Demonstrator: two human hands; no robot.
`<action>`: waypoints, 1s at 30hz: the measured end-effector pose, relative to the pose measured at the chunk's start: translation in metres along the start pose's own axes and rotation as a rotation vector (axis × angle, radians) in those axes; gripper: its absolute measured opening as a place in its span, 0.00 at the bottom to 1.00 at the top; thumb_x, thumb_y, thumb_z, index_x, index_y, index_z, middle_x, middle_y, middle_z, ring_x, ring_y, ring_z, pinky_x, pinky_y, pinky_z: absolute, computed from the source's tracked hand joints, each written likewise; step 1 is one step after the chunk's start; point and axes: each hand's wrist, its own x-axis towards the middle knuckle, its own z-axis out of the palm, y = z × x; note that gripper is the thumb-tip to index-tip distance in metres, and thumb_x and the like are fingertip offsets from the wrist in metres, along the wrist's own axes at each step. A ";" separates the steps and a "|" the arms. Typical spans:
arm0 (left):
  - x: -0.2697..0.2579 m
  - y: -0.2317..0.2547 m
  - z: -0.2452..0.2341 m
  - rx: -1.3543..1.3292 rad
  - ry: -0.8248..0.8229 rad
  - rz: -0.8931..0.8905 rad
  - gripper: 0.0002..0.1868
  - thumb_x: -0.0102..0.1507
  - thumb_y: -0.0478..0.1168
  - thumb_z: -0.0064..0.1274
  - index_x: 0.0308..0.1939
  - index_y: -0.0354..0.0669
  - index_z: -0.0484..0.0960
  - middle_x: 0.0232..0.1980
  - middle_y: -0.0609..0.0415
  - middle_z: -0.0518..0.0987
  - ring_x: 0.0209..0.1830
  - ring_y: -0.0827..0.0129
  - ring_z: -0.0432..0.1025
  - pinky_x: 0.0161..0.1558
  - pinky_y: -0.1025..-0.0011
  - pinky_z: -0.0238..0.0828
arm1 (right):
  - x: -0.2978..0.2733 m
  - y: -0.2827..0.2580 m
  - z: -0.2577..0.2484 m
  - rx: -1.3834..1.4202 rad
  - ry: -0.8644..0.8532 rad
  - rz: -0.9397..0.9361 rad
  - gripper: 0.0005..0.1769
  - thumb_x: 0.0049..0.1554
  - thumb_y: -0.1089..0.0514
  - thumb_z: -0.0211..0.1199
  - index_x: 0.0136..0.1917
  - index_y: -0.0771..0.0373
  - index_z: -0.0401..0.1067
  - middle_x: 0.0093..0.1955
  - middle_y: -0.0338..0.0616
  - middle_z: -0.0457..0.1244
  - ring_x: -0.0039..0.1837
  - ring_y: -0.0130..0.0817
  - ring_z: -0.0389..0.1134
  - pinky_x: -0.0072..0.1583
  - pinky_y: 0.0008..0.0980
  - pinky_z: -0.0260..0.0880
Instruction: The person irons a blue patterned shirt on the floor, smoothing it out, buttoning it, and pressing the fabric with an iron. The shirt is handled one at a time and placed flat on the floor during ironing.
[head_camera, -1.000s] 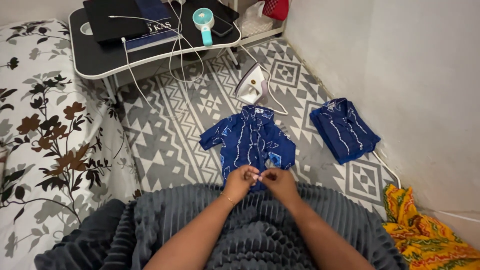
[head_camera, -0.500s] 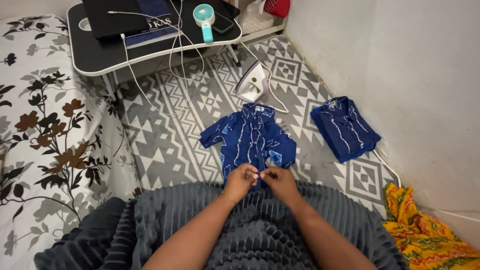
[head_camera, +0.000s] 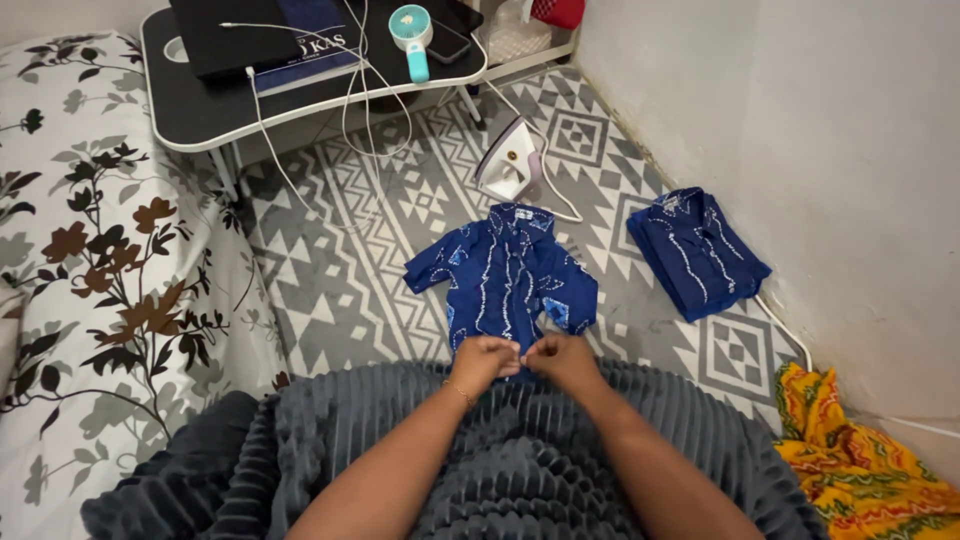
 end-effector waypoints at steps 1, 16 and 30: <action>-0.002 0.002 0.000 -0.009 0.008 -0.036 0.10 0.51 0.32 0.53 0.33 0.28 0.77 0.29 0.48 0.78 0.28 0.70 0.74 0.33 0.78 0.73 | -0.001 0.001 0.000 -0.016 0.015 -0.032 0.10 0.40 0.60 0.65 0.32 0.69 0.71 0.28 0.42 0.64 0.31 0.24 0.62 0.35 0.23 0.61; 0.017 -0.028 -0.008 -0.059 0.088 -0.095 0.09 0.50 0.27 0.49 0.35 0.31 0.75 0.33 0.51 0.77 0.31 0.71 0.73 0.33 0.75 0.73 | 0.001 0.001 0.006 0.257 -0.101 0.201 0.06 0.41 0.62 0.64 0.34 0.66 0.70 0.29 0.41 0.63 0.31 0.25 0.61 0.35 0.24 0.60; -0.024 0.014 0.015 0.912 0.052 0.323 0.15 0.44 0.36 0.57 0.34 0.39 0.75 0.24 0.48 0.76 0.26 0.62 0.73 0.31 0.68 0.69 | 0.028 0.027 -0.002 -0.259 0.230 -0.097 0.16 0.41 0.49 0.66 0.36 0.64 0.70 0.31 0.44 0.65 0.35 0.32 0.66 0.39 0.28 0.64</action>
